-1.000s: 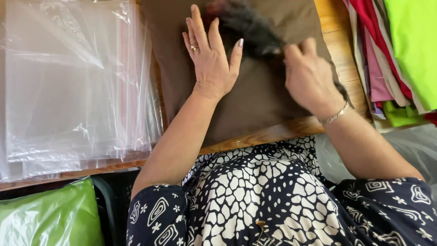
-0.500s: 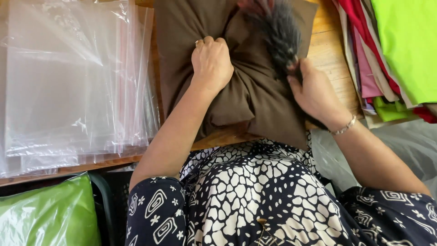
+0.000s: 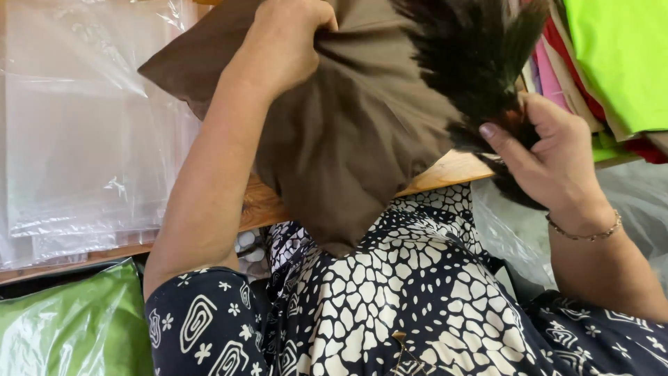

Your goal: Brushing a brown cushion with a handheld brush to clean or smooth the fabric.

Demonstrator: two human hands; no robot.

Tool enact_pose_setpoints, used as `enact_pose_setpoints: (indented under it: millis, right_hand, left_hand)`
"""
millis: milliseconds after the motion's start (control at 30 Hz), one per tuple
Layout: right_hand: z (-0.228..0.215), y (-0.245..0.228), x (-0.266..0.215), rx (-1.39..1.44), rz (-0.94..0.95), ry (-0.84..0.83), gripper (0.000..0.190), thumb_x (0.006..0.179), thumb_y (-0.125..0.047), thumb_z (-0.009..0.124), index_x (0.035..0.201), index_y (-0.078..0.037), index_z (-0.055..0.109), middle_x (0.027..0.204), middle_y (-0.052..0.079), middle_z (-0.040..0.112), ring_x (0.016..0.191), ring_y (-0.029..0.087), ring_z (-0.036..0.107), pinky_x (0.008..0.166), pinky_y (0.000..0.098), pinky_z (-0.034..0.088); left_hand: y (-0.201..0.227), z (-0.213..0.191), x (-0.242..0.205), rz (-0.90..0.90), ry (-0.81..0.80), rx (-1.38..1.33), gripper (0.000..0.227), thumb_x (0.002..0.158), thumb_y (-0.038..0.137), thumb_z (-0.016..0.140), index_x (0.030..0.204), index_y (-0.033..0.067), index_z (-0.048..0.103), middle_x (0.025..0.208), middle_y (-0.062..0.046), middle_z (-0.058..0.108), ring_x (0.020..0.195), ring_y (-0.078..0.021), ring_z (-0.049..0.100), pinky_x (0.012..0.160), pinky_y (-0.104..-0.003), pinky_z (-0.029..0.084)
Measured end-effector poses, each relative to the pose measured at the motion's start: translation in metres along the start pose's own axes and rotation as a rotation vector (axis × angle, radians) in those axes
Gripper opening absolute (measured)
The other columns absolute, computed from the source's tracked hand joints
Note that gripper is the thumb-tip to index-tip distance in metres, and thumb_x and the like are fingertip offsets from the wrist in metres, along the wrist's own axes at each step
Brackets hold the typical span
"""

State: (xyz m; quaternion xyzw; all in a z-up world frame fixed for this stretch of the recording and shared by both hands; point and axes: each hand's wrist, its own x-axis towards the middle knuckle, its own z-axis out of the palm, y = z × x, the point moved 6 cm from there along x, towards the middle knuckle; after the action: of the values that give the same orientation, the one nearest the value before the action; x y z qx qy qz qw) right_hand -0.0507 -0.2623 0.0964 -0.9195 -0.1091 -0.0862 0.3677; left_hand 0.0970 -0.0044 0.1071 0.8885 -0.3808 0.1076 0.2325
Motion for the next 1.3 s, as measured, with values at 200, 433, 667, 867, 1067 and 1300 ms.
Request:
enact_pose_setpoints:
  millis: [200,433,667,867,1067,1300]
  right_hand:
    - [-0.009,0.019,0.018,-0.073,0.01,0.102,0.02,0.101,0.0,0.068,0.092,0.001,0.051,0.082,0.002,0.046,0.075,0.013,0.038,0.065,0.0264,0.032]
    - [-0.003,0.018,0.019,-0.054,-0.073,0.091,0.017,0.098,0.0,0.068,0.111,0.008,0.06,0.089,0.007,0.056,0.079,0.015,0.047,0.068,0.0274,0.041]
    - [-0.03,0.037,0.012,-0.064,-0.086,0.191,0.014,0.109,0.006,0.071,0.111,0.01,0.058,0.092,0.009,0.05,0.086,0.018,0.042,0.076,0.0295,0.036]
    - [-0.025,-0.005,0.029,-0.303,-0.288,0.097,0.028,0.099,0.014,0.06,0.127,0.017,0.061,0.109,0.028,0.058,0.096,0.037,0.054,0.088,0.0423,0.045]
    - [0.037,-0.016,0.049,-0.38,-0.474,-0.056,0.037,0.091,0.01,0.053,0.12,-0.005,0.07,0.091,0.01,0.052,0.069,0.024,0.054,0.056,0.0346,0.047]
    - [0.023,0.14,0.124,-0.833,-0.349,0.173,0.03,0.094,-0.012,0.06,0.116,-0.019,0.078,0.085,0.007,0.054,0.061,0.03,0.059,0.052,0.0397,0.048]
  left_hand:
    - [0.023,0.048,-0.004,-0.594,-0.158,0.229,0.101,0.091,0.076,0.056,0.147,0.0008,0.017,0.147,-0.025,-0.001,0.129,-0.0567,-0.006,0.096,-0.079,0.015]
    - [0.011,0.105,-0.008,-0.219,0.017,0.142,0.016,0.071,-0.005,0.041,0.078,0.0094,0.043,0.082,-0.011,0.047,0.087,-0.039,0.043,0.079,-0.056,0.028]
    - [0.06,0.065,-0.017,0.21,0.15,0.266,0.035,0.088,-0.007,0.054,0.118,0.0102,0.059,0.152,-0.012,0.015,0.135,-0.0453,0.038,0.106,-0.063,0.035]
    - [0.097,0.067,-0.033,0.129,-0.101,0.12,0.08,0.081,0.058,0.074,0.133,0.0043,0.045,0.145,-0.02,0.026,0.133,-0.0442,0.028,0.101,-0.064,0.033]
    - [0.109,0.109,-0.046,0.266,-0.066,0.171,0.056,0.094,0.054,0.04,0.138,0.0192,0.044,0.141,-0.012,0.041,0.131,-0.0329,0.038,0.105,-0.054,0.026]
    - [0.103,0.117,-0.053,0.257,-0.071,0.248,0.059,0.098,0.055,0.044,0.145,0.0191,0.04,0.151,-0.01,0.024,0.14,-0.0386,0.015,0.11,-0.066,0.013]
